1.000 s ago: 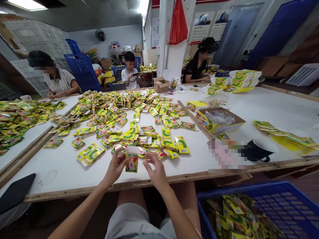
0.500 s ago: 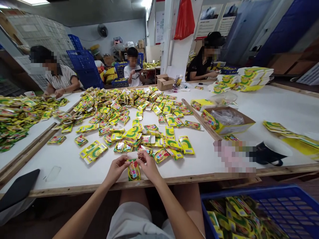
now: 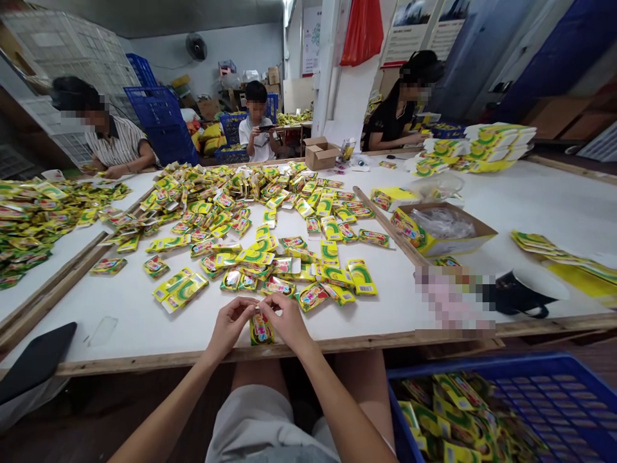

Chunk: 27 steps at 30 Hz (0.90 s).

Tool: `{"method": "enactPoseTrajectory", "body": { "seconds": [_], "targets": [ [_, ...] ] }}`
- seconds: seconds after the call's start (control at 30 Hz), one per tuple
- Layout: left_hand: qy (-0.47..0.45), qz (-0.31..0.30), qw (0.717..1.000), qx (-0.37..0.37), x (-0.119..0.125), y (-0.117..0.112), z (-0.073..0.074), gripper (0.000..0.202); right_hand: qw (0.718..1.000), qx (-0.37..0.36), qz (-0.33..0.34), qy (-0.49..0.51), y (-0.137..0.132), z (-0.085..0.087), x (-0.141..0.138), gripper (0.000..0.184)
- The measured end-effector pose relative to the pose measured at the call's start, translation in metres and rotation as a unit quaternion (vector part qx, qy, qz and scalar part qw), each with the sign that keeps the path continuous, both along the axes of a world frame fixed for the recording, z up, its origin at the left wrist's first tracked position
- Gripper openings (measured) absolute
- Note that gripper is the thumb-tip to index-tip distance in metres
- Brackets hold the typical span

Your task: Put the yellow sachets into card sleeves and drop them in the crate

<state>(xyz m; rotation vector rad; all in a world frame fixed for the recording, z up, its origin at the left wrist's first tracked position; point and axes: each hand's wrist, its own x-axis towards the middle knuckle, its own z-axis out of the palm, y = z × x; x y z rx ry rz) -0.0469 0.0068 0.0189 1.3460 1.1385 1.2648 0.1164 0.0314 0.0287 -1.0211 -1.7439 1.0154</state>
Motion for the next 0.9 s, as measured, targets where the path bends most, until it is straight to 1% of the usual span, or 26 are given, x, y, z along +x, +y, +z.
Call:
{"method": "enactPoseTrajectory", "body": {
  "seconds": [0.1, 0.27, 0.37, 0.5, 0.57, 0.6, 0.63, 0.67, 0.73, 0.77, 0.83, 0.87, 0.9],
  "targets": [
    [0.0, 0.024, 1.0, -0.004, 0.006, -0.001, 0.003, 0.017, 1.0, -0.003, -0.021, -0.014, 0.001, 0.004, -0.002, 0.014],
    [0.018, 0.065, 0.998, 0.006, 0.01, 0.005, 0.005, 0.016, 0.999, -0.02, -0.028, -0.029, 0.01, 0.005, -0.001, 0.015],
    [0.016, 0.052, 0.999, 0.002, 0.008, 0.006, 0.002, 0.017, 0.999, -0.026, -0.017, -0.027, 0.009, 0.002, 0.003, 0.016],
    [0.008, 0.022, 1.0, -0.014, 0.005, -0.002, -0.002, 0.02, 0.999, -0.045, 0.008, 0.026, -0.001, -0.007, -0.001, 0.013],
    [0.012, -0.003, 1.0, -0.01, 0.005, -0.004, -0.001, 0.02, 0.998, -0.047, 0.0, 0.041, -0.006, -0.005, -0.001, 0.013],
    [0.025, -0.016, 1.0, -0.001, 0.005, -0.003, 0.002, 0.019, 0.998, -0.041, -0.01, 0.039, -0.008, -0.001, 0.003, 0.014],
    [0.046, -0.026, 0.998, 0.014, 0.004, 0.001, 0.005, 0.019, 0.999, -0.031, -0.024, 0.029, -0.01, 0.004, 0.013, 0.015],
    [0.075, -0.031, 0.996, 0.036, 0.002, 0.008, 0.01, 0.018, 0.999, -0.018, -0.047, 0.009, -0.013, 0.012, 0.028, 0.016],
    [0.146, -0.021, 0.984, 0.096, -0.005, 0.03, 0.021, 0.02, 0.992, 0.005, -0.107, -0.064, -0.022, 0.029, 0.076, 0.02],
    [0.182, -0.012, 0.975, 0.127, -0.01, 0.045, 0.026, 0.025, 0.983, 0.001, -0.135, -0.123, -0.027, 0.037, 0.105, 0.021],
    [0.249, -0.012, 0.954, 0.168, -0.021, 0.08, 0.035, 0.041, 0.955, -0.021, -0.167, -0.244, -0.04, 0.051, 0.165, 0.022],
    [0.276, -0.026, 0.946, 0.17, -0.026, 0.098, 0.037, 0.049, 0.941, -0.026, -0.186, -0.281, -0.047, 0.056, 0.189, 0.022],
    [0.299, -0.044, 0.94, 0.161, -0.031, 0.114, 0.039, 0.052, 0.932, -0.029, -0.204, -0.299, -0.053, 0.06, 0.207, 0.024]
  ]
}}
